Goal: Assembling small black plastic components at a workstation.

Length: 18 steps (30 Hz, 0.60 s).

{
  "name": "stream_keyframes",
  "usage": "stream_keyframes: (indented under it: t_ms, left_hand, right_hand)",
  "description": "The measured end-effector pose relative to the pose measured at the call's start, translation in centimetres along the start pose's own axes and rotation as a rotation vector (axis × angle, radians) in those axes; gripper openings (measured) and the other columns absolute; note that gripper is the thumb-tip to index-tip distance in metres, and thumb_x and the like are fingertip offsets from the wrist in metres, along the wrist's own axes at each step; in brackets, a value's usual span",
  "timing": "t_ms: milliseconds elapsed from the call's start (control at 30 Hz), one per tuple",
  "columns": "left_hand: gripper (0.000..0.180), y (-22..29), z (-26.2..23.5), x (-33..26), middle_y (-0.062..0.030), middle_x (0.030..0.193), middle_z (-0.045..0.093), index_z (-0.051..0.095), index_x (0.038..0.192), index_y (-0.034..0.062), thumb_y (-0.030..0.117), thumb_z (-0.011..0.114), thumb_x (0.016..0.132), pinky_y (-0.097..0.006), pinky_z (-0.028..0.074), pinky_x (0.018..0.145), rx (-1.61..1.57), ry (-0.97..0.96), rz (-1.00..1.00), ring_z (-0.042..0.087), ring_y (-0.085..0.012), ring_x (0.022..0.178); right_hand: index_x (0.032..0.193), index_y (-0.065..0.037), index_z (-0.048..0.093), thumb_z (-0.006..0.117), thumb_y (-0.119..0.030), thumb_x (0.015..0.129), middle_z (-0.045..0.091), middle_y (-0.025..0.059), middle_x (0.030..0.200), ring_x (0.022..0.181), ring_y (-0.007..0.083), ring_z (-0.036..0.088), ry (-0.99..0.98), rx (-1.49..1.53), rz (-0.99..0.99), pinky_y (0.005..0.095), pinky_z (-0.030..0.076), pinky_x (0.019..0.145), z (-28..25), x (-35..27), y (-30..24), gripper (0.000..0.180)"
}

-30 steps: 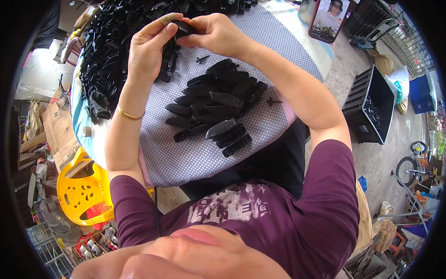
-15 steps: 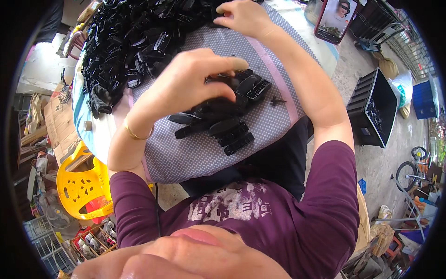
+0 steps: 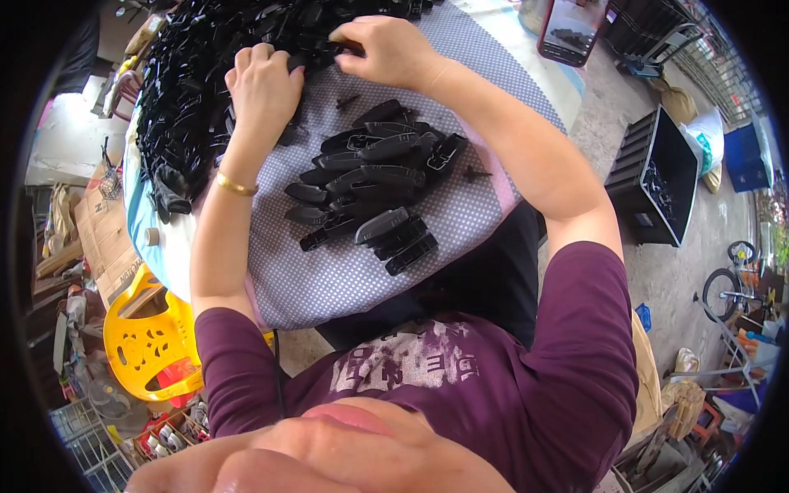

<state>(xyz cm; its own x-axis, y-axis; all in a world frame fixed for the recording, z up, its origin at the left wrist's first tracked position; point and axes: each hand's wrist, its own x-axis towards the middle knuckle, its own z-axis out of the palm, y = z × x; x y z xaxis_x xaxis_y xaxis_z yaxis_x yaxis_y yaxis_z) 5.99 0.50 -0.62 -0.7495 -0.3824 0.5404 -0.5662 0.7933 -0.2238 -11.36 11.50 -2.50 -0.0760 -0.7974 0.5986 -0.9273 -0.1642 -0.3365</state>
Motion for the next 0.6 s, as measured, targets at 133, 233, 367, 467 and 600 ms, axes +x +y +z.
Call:
stream_keyframes:
  t_ms: [133, 233, 367, 467, 600]
  left_hand:
    - [0.020, 0.5, -1.4, 0.2, -0.0137, 0.099, 0.060, 0.066, 0.090, -0.0014, 0.015, 0.067, 0.078, -0.040, 0.049, 0.076, -0.298, 0.123, 0.061, 0.060, -0.0303, 0.090]
    - [0.019, 1.0, -2.2, 0.1, -0.0148, 0.092, 0.061, 0.066, 0.095, -0.0012, 0.008, 0.066, 0.078, -0.038, 0.051, 0.071, -0.518, 0.090, 0.047, 0.063, -0.0323, 0.080]
    - [0.028, 1.0, -2.5, 0.8, -0.0104, 0.089, 0.067, 0.066, 0.103, 0.0001, 0.011, 0.072, 0.078, -0.026, 0.052, 0.072, -1.162, -0.024, -0.212, 0.064, -0.0144, 0.082]
    - [0.030, 0.0, -1.3, 1.0, -0.0053, 0.091, 0.066, 0.064, 0.109, -0.0009, 0.012, 0.070, 0.083, -0.022, 0.051, 0.073, -1.447, -0.058, -0.236, 0.061, -0.0094, 0.080]
    - [0.034, -1.1, -0.3, 0.9, -0.0024, 0.094, 0.064, 0.060, 0.117, 0.0007, 0.012, 0.068, 0.086, -0.021, 0.049, 0.078, -1.820, -0.158, -0.264, 0.058, -0.0086, 0.081]
  right_hand:
    - [0.102, -0.004, 0.065, 0.069, -0.017, 0.078, 0.067, 0.0112, 0.101, 0.087, 0.0282, 0.065, 0.287, 0.112, -0.256, 0.0348, 0.052, 0.080, 0.6, 0.4, -0.9, 0.028]
    - [0.104, -0.004, 0.065, 0.070, -0.018, 0.078, 0.067, 0.0124, 0.099, 0.085, 0.0267, 0.065, 0.197, 0.356, -0.146, 0.0325, 0.053, 0.078, 1.0, 0.3, -1.6, 0.029]
    - [0.109, -0.001, 0.061, 0.066, -0.014, 0.082, 0.066, 0.0096, 0.097, 0.085, 0.0191, 0.064, 0.202, 0.794, 0.071, 0.0291, 0.053, 0.075, 0.4, 0.3, -2.1, 0.031]
    - [0.117, 0.006, 0.055, 0.057, -0.007, 0.090, 0.063, 0.0060, 0.103, 0.090, 0.0127, 0.061, 0.084, 1.068, 0.246, 0.0265, 0.052, 0.078, -0.3, 0.5, -2.8, 0.030]
    - [0.117, 0.005, 0.055, 0.056, -0.006, 0.091, 0.062, 0.0047, 0.101, 0.087, 0.0098, 0.060, 0.038, 1.260, 0.356, 0.0240, 0.051, 0.078, -0.7, 0.6, -3.6, 0.028]
